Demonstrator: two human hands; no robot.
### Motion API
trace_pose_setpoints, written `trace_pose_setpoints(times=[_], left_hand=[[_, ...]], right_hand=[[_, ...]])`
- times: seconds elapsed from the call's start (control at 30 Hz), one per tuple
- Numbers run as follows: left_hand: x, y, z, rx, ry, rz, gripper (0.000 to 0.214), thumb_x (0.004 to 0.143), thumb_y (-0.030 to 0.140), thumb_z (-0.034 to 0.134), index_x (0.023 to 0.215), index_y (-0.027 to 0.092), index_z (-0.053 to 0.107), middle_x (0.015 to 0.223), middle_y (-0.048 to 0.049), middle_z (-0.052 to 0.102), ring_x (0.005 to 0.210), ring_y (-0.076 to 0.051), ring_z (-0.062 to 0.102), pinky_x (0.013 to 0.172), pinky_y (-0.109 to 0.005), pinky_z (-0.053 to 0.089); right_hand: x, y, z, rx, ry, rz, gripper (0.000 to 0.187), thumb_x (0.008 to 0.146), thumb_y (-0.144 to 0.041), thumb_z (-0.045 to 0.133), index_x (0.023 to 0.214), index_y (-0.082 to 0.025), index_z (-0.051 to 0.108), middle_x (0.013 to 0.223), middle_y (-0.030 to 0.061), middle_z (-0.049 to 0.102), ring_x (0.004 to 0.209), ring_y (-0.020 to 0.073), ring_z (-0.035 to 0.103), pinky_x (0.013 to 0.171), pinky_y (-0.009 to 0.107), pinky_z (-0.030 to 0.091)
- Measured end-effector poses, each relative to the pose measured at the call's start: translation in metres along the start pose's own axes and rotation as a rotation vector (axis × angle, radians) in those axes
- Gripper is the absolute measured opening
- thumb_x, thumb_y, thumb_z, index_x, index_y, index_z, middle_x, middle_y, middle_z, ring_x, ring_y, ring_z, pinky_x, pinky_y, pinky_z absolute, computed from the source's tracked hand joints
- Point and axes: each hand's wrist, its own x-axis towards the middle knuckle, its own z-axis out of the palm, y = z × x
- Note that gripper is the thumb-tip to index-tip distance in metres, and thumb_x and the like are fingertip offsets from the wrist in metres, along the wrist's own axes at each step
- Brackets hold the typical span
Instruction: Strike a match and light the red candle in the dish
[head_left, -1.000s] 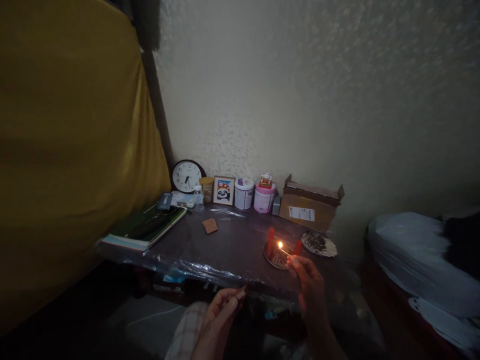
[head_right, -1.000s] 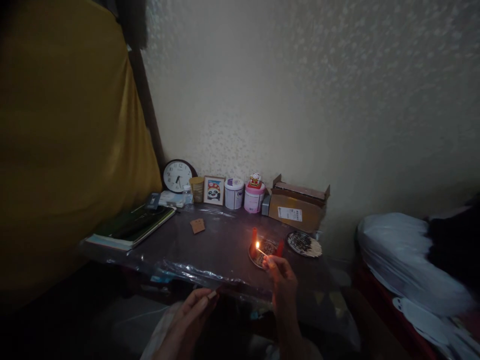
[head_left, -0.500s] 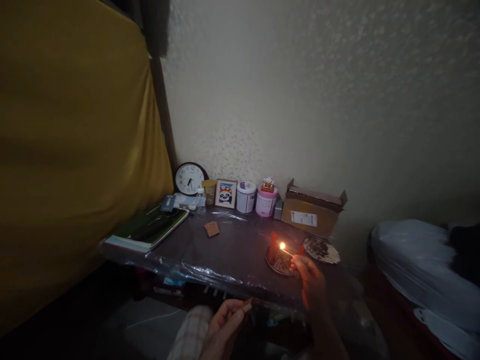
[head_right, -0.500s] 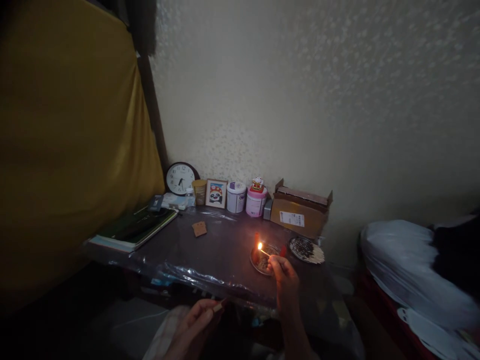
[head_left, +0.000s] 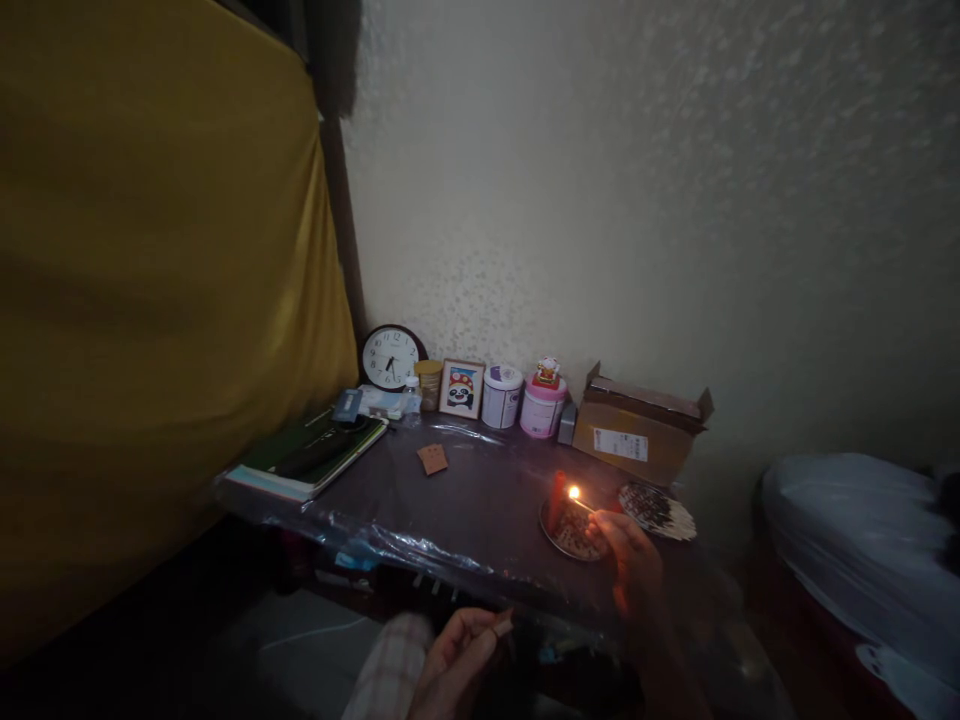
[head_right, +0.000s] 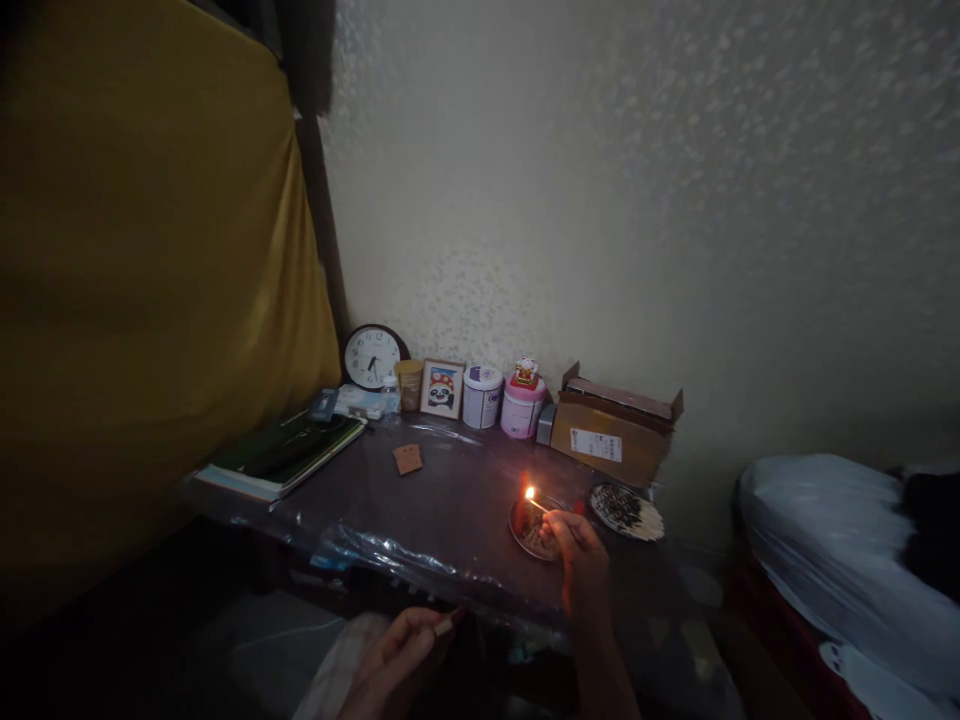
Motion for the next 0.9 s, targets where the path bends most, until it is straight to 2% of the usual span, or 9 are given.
trace_pose_setpoints(times=[0.17, 0.37, 0.53, 0.73, 0.9], left_hand=[[0.005, -0.004, -0.006, 0.025, -0.030, 0.007, 0.028, 0.056, 0.036, 0.084, 0.072, 0.018, 0.070, 0.076, -0.0059, 0.075, 0.072, -0.018, 0.064, 0.069, -0.027, 0.043], [0.011, -0.010, -0.014, 0.057, -0.044, -0.013, 0.032, 0.055, 0.043, 0.082, 0.075, 0.020, 0.069, 0.074, -0.0038, 0.073, 0.069, -0.017, 0.062, 0.067, -0.029, 0.041], [0.014, -0.013, -0.015, 0.090, -0.047, 0.029, 0.027, 0.058, 0.042, 0.080, 0.073, 0.022, 0.070, 0.069, -0.0003, 0.070, 0.065, -0.015, 0.057, 0.067, -0.028, 0.040], [0.017, -0.016, -0.016, 0.082, -0.044, 0.036, 0.030, 0.057, 0.042, 0.081, 0.074, 0.020, 0.071, 0.067, -0.0004, 0.067, 0.066, -0.015, 0.057, 0.067, -0.028, 0.038], [0.016, -0.014, -0.015, 0.087, -0.046, 0.041, 0.028, 0.058, 0.042, 0.081, 0.073, 0.021, 0.071, 0.068, -0.0012, 0.068, 0.067, -0.016, 0.057, 0.067, -0.027, 0.039]], right_hand=[[-0.001, -0.004, 0.003, 0.130, -0.021, 0.151, 0.024, 0.052, -0.033, 0.083, 0.067, -0.019, 0.070, 0.068, -0.0010, 0.069, 0.063, 0.0141, 0.064, 0.059, 0.023, 0.053], [0.001, 0.000, 0.003, 0.155, -0.043, 0.193, 0.026, 0.051, -0.032, 0.083, 0.069, -0.017, 0.071, 0.066, -0.0010, 0.070, 0.064, 0.0130, 0.063, 0.061, 0.022, 0.052], [0.002, 0.003, 0.001, 0.164, -0.062, 0.222, 0.027, 0.053, -0.034, 0.083, 0.072, -0.018, 0.071, 0.070, -0.0004, 0.071, 0.065, 0.0139, 0.064, 0.064, 0.024, 0.053], [0.006, 0.008, -0.001, 0.076, -0.074, 0.194, 0.027, 0.058, -0.039, 0.080, 0.074, -0.018, 0.071, 0.070, -0.0003, 0.068, 0.065, 0.0145, 0.062, 0.063, 0.025, 0.052], [0.008, 0.005, -0.002, -0.100, -0.091, 0.149, 0.029, 0.064, -0.044, 0.074, 0.077, -0.018, 0.071, 0.069, -0.0002, 0.067, 0.066, 0.0155, 0.061, 0.063, 0.025, 0.049]])
